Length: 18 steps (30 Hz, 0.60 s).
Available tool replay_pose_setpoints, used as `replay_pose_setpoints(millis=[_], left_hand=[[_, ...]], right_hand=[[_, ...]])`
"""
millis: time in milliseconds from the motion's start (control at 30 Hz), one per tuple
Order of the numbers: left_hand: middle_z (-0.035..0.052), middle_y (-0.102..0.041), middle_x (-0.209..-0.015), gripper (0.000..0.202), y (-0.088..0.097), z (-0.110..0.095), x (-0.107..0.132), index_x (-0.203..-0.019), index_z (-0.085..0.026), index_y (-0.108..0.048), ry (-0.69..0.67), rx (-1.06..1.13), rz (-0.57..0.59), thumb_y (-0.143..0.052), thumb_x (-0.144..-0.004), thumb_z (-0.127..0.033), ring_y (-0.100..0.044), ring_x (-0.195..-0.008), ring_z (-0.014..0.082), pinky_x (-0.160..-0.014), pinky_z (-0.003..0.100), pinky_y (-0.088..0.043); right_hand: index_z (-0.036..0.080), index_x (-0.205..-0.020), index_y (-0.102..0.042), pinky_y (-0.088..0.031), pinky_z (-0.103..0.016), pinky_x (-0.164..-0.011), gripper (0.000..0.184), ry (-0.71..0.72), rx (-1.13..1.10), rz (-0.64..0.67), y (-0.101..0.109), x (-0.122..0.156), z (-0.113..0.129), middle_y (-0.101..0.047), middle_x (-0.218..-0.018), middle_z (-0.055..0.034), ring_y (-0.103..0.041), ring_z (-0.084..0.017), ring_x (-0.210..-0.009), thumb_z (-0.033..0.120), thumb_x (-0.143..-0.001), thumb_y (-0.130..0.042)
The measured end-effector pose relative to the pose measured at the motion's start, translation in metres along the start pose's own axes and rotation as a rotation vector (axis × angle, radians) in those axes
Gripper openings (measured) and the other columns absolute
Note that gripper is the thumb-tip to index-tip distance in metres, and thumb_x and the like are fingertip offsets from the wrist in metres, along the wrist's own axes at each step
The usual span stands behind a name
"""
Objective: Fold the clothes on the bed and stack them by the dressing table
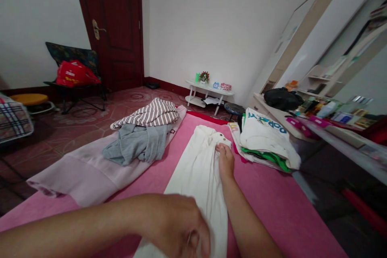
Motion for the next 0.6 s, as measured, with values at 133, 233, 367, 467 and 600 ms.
replay_pose_setpoints(millis=[133,233,367,467,600], left_hand=[[0.0054,-0.067,-0.093,0.025,0.071,0.075,-0.009,-0.099,-0.021,-0.068,0.397,-0.331,-0.662,-0.059,-0.076,-0.015,-0.061,-0.074,0.0182,-0.065,0.025,-0.041],[0.0063,-0.066,-0.093,0.034,0.091,0.126,-0.012,-0.109,-0.02,-0.064,0.474,-0.149,-0.938,-0.063,-0.076,-0.022,-0.06,-0.073,0.0185,-0.066,0.027,-0.042],[0.0013,-0.064,-0.076,0.03,0.09,0.173,-0.02,-0.102,-0.019,-0.066,0.45,0.112,-1.053,-0.066,-0.073,-0.024,-0.056,-0.062,0.0145,-0.057,0.023,-0.039],[-0.0013,-0.06,-0.069,0.021,0.091,0.188,-0.021,-0.091,-0.017,-0.067,0.407,0.196,-1.111,-0.066,-0.071,-0.021,-0.052,-0.057,0.0111,-0.055,0.021,-0.038],[-0.0024,-0.055,-0.066,0.016,0.1,0.198,-0.017,-0.086,-0.013,-0.064,0.325,0.309,-1.208,-0.06,-0.074,-0.023,-0.05,-0.057,0.0096,-0.055,0.02,-0.039]], right_hand=[[0.018,-0.116,-0.063,-0.05,-0.034,-0.077,0.045,0.005,-0.012,0.035,-0.003,0.001,0.007,-0.072,-0.089,-0.0052,-0.066,-0.022,-0.082,0.047,-0.085,-0.046],[0.02,-0.118,-0.064,-0.05,-0.033,-0.075,0.045,0.048,-0.074,0.129,-0.011,0.003,0.014,-0.072,-0.086,-0.0027,-0.064,-0.02,-0.075,0.042,-0.079,-0.055],[0.018,-0.095,-0.073,-0.05,-0.034,-0.083,0.029,0.068,-0.152,0.142,-0.012,0.002,0.016,-0.073,-0.095,-0.0059,-0.065,-0.022,-0.088,0.033,-0.074,-0.059],[0.015,-0.1,-0.071,-0.05,-0.034,-0.084,0.034,0.041,-0.174,0.037,-0.002,0.0,0.011,-0.072,-0.1,-0.0086,-0.065,-0.022,-0.091,0.033,-0.077,-0.055],[0.012,-0.104,-0.069,-0.049,-0.034,-0.085,0.039,0.035,-0.174,-0.092,0.008,-0.002,0.007,-0.071,-0.105,-0.0114,-0.064,-0.022,-0.094,0.035,-0.077,-0.052]])
Point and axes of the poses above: each hand's wrist, its own x-axis away from the middle knuckle, its own y-axis out of the back of the hand, z = x × y, the point moved 8 cm from there along -x, towards the middle knuckle
